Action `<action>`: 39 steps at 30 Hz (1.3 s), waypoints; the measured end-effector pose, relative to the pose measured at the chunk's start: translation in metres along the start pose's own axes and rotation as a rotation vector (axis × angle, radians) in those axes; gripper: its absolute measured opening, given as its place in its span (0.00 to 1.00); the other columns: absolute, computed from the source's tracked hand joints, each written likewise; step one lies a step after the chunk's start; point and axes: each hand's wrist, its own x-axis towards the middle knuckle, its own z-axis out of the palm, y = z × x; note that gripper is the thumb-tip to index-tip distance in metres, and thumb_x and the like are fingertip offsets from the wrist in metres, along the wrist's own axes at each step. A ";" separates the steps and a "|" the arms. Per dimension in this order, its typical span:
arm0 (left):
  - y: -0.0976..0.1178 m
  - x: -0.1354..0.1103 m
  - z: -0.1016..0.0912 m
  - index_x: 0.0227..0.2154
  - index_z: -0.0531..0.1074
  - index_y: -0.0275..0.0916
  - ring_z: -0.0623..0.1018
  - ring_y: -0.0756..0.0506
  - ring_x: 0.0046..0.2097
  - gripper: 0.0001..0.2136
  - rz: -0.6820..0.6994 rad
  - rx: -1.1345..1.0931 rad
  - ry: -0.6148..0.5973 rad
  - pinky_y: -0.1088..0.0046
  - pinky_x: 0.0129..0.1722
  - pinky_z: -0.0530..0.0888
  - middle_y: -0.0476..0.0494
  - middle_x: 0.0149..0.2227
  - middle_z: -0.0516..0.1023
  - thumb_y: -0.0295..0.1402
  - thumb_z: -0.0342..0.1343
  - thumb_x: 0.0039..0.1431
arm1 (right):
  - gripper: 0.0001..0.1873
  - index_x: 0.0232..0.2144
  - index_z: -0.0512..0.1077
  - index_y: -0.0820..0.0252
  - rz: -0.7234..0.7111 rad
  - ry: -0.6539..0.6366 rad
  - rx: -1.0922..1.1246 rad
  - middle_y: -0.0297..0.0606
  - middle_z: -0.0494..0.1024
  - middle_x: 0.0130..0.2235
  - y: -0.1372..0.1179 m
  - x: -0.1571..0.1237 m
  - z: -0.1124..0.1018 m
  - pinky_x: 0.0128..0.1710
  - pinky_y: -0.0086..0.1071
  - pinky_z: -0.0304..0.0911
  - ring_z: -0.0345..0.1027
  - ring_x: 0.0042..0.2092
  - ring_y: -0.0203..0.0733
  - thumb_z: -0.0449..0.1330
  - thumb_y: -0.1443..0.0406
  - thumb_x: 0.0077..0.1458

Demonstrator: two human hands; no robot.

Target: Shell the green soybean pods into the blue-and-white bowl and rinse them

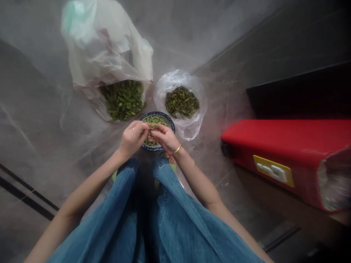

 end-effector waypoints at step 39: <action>-0.109 0.043 -0.015 0.40 0.74 0.44 0.73 0.42 0.39 0.08 -0.114 0.407 -0.033 0.54 0.45 0.68 0.46 0.53 0.75 0.37 0.52 0.64 | 0.15 0.43 0.76 0.59 -0.553 0.643 -1.486 0.46 0.70 0.42 -0.042 0.091 -0.105 0.51 0.43 0.59 0.61 0.47 0.49 0.58 0.64 0.54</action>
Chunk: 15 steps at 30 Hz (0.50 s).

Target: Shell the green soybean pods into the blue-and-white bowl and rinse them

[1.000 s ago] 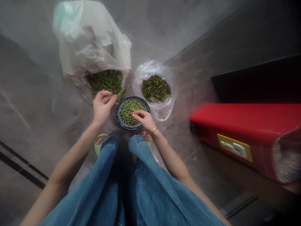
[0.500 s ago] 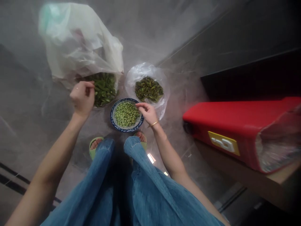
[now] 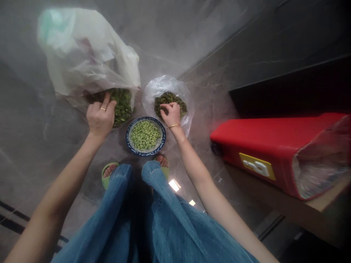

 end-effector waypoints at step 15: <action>0.055 -0.029 -0.008 0.37 0.74 0.41 0.76 0.43 0.37 0.08 0.247 0.102 0.086 0.63 0.35 0.70 0.43 0.52 0.76 0.26 0.52 0.57 | 0.14 0.43 0.73 0.61 0.072 -0.055 -0.211 0.50 0.66 0.47 -0.007 -0.002 -0.004 0.49 0.47 0.57 0.56 0.51 0.54 0.56 0.61 0.56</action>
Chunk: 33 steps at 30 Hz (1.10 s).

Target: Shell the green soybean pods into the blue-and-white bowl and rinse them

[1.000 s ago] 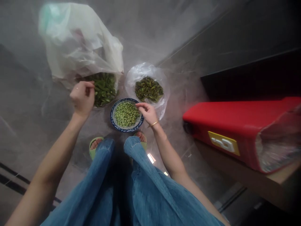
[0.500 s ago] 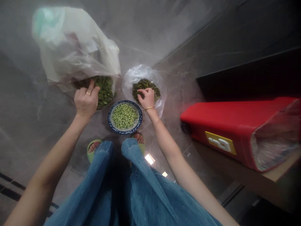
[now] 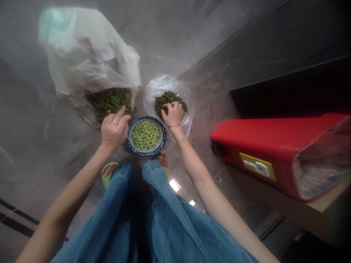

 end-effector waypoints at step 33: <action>0.055 -0.001 -0.047 0.41 0.69 0.40 0.79 0.50 0.39 0.10 -0.153 -0.599 0.078 0.74 0.41 0.78 0.48 0.36 0.79 0.24 0.59 0.57 | 0.23 0.25 0.76 0.60 0.354 -0.660 1.632 0.31 0.76 0.24 -0.086 -0.107 -0.068 0.28 0.26 0.64 0.67 0.26 0.31 0.69 0.46 0.37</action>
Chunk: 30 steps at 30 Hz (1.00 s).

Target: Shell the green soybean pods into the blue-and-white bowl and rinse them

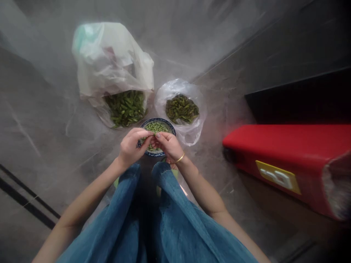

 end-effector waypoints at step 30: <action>0.008 -0.009 0.000 0.44 0.67 0.39 0.81 0.50 0.38 0.13 -0.195 0.010 -0.007 0.73 0.45 0.77 0.48 0.37 0.80 0.27 0.61 0.57 | 0.17 0.28 0.79 0.56 -0.113 0.164 0.141 0.31 0.80 0.27 0.019 -0.006 0.010 0.33 0.27 0.71 0.72 0.28 0.32 0.73 0.54 0.35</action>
